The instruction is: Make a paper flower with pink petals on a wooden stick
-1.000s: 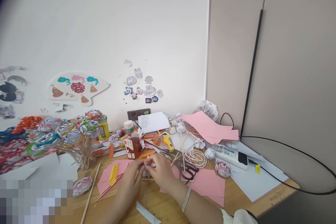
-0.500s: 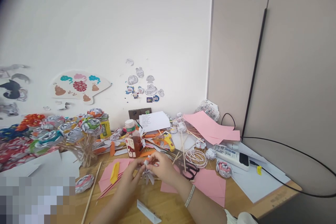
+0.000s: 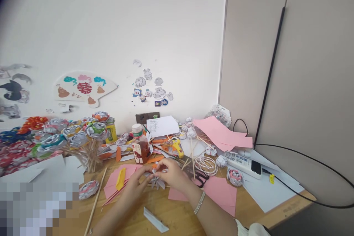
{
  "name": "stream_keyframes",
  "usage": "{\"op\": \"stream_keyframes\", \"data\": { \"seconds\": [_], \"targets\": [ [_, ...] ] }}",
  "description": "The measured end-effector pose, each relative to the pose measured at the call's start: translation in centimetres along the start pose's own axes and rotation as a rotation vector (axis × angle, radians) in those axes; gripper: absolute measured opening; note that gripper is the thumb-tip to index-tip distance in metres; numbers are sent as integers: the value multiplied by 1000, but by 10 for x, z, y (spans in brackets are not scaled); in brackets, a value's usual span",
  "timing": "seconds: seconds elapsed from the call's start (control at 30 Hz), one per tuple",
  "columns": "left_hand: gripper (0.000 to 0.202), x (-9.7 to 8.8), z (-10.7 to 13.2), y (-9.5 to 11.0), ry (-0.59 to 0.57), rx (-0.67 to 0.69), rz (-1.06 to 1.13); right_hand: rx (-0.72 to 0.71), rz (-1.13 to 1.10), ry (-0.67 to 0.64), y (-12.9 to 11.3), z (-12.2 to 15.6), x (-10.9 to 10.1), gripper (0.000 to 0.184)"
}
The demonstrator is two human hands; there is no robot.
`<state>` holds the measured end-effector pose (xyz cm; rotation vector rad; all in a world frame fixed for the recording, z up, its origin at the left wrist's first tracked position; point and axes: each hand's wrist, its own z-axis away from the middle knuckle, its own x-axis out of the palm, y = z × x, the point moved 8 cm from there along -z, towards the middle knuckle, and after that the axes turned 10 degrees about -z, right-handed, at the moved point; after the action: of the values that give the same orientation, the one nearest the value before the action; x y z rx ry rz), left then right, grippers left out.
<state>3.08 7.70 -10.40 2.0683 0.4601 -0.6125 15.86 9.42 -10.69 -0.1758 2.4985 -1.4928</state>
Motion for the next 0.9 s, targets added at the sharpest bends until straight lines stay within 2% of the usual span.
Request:
{"op": "stream_keyframes", "data": {
  "seconds": [0.23,0.43,0.6,0.8,0.9],
  "targets": [
    [12,-1,0,6,-53,-15,-39,26,13,-26,2,0,1,10],
    [15,-1,-1,3,-63,-53,-94,76,-14,-12,14,0,1,14],
    [17,-4,-2,2,-39,-72,-118,61,43,27,14,1,3,12],
    [23,-4,1,9,-20,-3,-224,-25,156,78,6,3,4,11],
    [25,-4,3,10,23,36,-301,-21,146,52,8,2,6,11]
  ]
}}
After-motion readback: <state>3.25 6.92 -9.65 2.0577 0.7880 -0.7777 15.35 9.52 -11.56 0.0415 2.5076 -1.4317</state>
